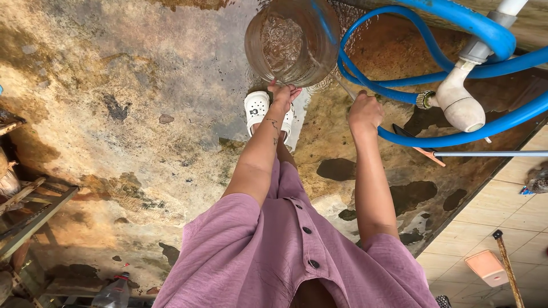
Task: Washing a large plastic water bottle and rinsing hands using a water hose.
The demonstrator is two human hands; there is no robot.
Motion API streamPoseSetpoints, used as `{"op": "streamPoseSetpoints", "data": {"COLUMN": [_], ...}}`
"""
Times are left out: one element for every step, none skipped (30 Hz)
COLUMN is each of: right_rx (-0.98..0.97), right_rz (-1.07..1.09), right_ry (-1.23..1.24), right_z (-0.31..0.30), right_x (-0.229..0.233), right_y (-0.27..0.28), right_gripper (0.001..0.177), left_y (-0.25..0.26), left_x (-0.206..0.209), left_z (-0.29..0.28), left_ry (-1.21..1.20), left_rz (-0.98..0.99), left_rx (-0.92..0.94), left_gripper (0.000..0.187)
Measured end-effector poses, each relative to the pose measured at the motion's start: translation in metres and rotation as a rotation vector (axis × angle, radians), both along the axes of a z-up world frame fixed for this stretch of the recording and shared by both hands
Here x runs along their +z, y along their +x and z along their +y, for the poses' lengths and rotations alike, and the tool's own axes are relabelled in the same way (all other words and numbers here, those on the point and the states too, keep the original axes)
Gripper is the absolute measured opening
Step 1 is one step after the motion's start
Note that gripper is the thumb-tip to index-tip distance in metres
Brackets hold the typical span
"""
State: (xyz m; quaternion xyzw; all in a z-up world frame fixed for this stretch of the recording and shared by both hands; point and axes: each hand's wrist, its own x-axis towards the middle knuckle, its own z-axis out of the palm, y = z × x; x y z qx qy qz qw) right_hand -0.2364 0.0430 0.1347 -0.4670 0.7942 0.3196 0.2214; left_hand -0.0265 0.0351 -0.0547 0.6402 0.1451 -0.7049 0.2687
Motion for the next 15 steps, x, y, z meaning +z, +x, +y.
{"op": "streamPoseSetpoints", "data": {"right_rx": [0.000, 0.031, 0.060, 0.059, 0.075, 0.090, 0.087, 0.094, 0.103, 0.102, 0.145, 0.188, 0.186, 0.209, 0.227], "right_rz": [-0.001, -0.038, -0.074, -0.073, -0.120, -0.166, -0.165, -0.165, -0.167, -0.167, -0.203, -0.238, -0.238, -0.288, -0.333], "right_ry": [-0.002, 0.020, 0.045, 0.046, 0.095, 0.145, 0.143, 0.125, 0.103, 0.098, 0.072, 0.046, 0.048, 0.043, 0.035], "right_z": [-0.001, -0.002, -0.002, -0.007, -0.011, -0.015, -0.013, -0.011, -0.011, -0.011, -0.008, -0.005, -0.003, -0.001, -0.001], "right_x": [0.002, 0.004, 0.007, 0.017, 0.028, 0.039, 0.040, 0.041, 0.041, 0.041, 0.041, 0.041, 0.046, 0.050, 0.054], "right_y": [0.001, 0.002, 0.002, 0.007, 0.010, 0.014, 0.013, 0.012, 0.012, 0.011, 0.012, 0.012, 0.014, 0.016, 0.016], "right_gripper": [0.019, 0.018, 0.018, 0.018, 0.019, 0.022, 0.022, 0.025, 0.029, 0.029, 0.029, 0.028, 0.028, 0.027, 0.026], "left_y": [0.000, 0.000, -0.001, 0.000, 0.000, 0.000, 0.003, 0.005, 0.009, 0.011, 0.017, 0.022, 0.027, 0.032, 0.034], "left_x": [-0.001, -0.003, -0.003, -0.006, -0.009, -0.011, -0.011, -0.010, -0.010, -0.009, -0.006, -0.004, 0.001, 0.007, 0.010], "left_z": [-0.001, -0.002, -0.001, -0.003, -0.003, -0.003, -0.006, -0.010, -0.016, -0.020, -0.020, -0.020, -0.022, -0.025, -0.030], "left_ry": [-0.002, 0.011, 0.026, 0.026, 0.027, 0.027, 0.025, 0.049, 0.068, 0.062, 0.052, 0.042, 0.044, 0.066, 0.084], "left_rz": [-0.001, -0.004, -0.005, -0.004, -0.032, -0.059, -0.058, -0.059, -0.063, -0.063, -0.092, -0.121, -0.121, -0.165, -0.206], "left_rx": [0.000, 0.000, 0.000, -0.001, -0.016, -0.031, -0.034, -0.062, -0.089, -0.089, -0.119, -0.149, -0.151, -0.203, -0.259], "left_gripper": [0.086, 0.082, 0.079, 0.079, 0.077, 0.076, 0.076, 0.081, 0.086, 0.086, 0.080, 0.073, 0.073, 0.072, 0.070]}}
